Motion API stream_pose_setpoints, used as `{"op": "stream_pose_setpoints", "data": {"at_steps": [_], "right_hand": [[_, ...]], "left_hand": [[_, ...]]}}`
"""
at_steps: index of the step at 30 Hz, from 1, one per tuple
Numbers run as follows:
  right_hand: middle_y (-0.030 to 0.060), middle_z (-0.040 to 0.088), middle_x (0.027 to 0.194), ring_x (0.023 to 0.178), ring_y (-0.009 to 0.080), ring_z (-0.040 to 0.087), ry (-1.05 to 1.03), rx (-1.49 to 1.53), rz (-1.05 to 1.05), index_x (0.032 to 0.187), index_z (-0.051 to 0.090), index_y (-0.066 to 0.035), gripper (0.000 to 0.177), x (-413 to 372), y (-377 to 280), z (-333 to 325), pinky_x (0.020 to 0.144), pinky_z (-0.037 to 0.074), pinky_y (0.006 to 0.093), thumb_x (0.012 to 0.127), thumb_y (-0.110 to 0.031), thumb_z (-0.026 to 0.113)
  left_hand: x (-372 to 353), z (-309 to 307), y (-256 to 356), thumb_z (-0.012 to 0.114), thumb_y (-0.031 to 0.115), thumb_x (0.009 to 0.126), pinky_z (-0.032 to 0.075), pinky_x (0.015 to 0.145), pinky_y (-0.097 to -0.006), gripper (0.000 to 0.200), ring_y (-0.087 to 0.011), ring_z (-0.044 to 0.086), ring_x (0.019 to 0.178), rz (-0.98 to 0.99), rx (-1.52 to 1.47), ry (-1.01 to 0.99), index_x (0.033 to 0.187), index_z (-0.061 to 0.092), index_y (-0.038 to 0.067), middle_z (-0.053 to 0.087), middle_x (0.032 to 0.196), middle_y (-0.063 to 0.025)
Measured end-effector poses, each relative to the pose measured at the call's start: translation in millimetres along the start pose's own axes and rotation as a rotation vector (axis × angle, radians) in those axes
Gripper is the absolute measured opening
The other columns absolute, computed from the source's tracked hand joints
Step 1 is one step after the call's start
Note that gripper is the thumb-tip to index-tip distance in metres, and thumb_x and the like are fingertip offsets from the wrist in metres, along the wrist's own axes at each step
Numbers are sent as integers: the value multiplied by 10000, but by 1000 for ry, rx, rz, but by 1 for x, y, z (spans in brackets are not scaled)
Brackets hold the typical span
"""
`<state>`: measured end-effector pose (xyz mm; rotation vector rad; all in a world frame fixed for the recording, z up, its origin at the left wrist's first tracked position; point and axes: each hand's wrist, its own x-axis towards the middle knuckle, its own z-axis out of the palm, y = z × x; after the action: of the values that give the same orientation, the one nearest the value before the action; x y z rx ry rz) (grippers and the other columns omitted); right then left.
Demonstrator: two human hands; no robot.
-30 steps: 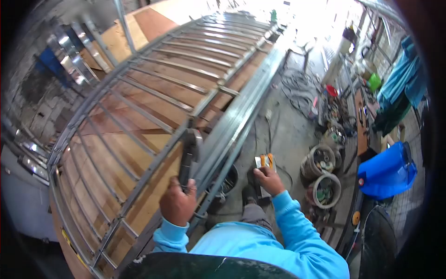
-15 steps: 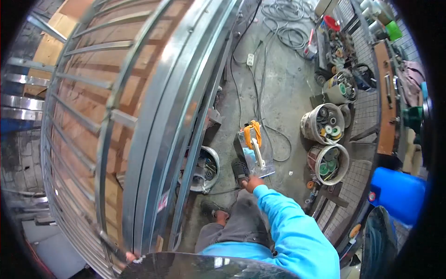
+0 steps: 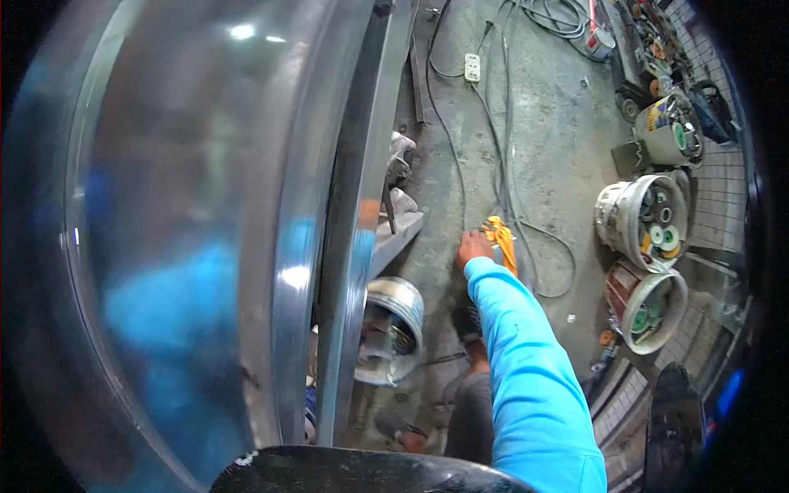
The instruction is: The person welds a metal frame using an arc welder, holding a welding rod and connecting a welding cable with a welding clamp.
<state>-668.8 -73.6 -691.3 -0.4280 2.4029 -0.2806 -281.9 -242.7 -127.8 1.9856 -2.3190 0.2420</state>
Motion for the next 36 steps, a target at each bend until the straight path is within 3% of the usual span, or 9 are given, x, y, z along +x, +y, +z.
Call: {"op": "stream_pose_setpoints", "data": {"at_steps": [4, 5, 17, 23, 28, 31, 34, 35, 36], "right_hand": [[174, 524, 1447, 1393, 361, 426, -185, -185, 352, 1383, 560, -26, 442, 57, -17, 22, 1158, 305, 479, 1007, -216, 426], [186, 398, 1562, 1464, 360, 329, -268, -199, 401, 1465, 481, -14, 502, 62, -17, 25, 1196, 213, 518, 1020, -232, 402], [164, 344, 1589, 1503, 384, 215, -447, -175, 370, 1479, 480, -37, 585, 72, -12, 3, 1213, 149, 560, 949, -283, 484], [146, 370, 1597, 1495, 385, 268, -639, -171, 177, 1509, 462, -93, 669, 88, 8, -8, 1221, 152, 567, 966, -484, 487], [133, 478, 1501, 1452, 388, 341, -106, -108, -10, 1408, 531, -135, 664, 20, -29, -15, 1199, 190, 570, 924, -590, 541], [204, 606, 1308, 1313, 425, 486, 233, 173, -172, 1314, 610, -88, 587, -55, -39, -2, 1150, 330, 524, 886, -489, 639], [259, 622, 1151, 1104, 453, 550, 207, 320, -204, 1137, 626, 3, 456, -160, -32, -2, 987, 420, 556, 859, -349, 713], [308, 581, 1289, 1220, 478, 523, 83, 309, -245, 1291, 580, 32, 549, -195, -23, 0, 1082, 388, 535, 919, -365, 658], [298, 600, 1255, 1172, 469, 557, 23, 370, -340, 1262, 603, 30, 524, -232, -24, -21, 1043, 423, 537, 914, -357, 659]], "left_hand": [[21, 16, 20, 684, 493, 905, 452, 934, -503, 679, -474, 554, 1108, 7, 44, -5, 1283, 536, -51, 568, 1206, -302], [23, 18, 23, 684, 488, 906, 452, 928, -504, 670, -473, 555, 1099, 7, 56, -10, 1276, 538, -50, 570, 1197, -300], [36, 30, 34, 675, 430, 919, 457, 857, -504, 562, -463, 571, 999, -15, 107, -16, 1198, 553, -42, 587, 1086, -279], [35, 28, 33, 671, 401, 926, 459, 822, -505, 509, -458, 579, 949, -15, 98, -17, 1159, 560, -38, 595, 1031, -269], [22, 1, 19, 668, 377, 931, 461, 792, -505, 466, -454, 585, 908, -32, 83, -24, 1126, 567, -35, 603, 984, -260], [3, -34, 0, 666, 362, 935, 462, 775, -505, 441, -451, 589, 883, -86, 35, -2, 1107, 571, -33, 607, 957, -255], [-24, -70, -23, 664, 347, 938, 463, 757, -505, 416, -449, 593, 858, -150, -31, 1, 1087, 574, -31, 611, 929, -250], [-32, -81, -30, 663, 342, 939, 463, 751, -506, 408, -448, 594, 849, -168, -61, 8, 1081, 576, -30, 613, 920, -248], [-42, -91, -39, 662, 338, 940, 464, 745, -506, 400, -447, 596, 841, -190, -91, 13, 1074, 577, -30, 614, 911, -246]]}}
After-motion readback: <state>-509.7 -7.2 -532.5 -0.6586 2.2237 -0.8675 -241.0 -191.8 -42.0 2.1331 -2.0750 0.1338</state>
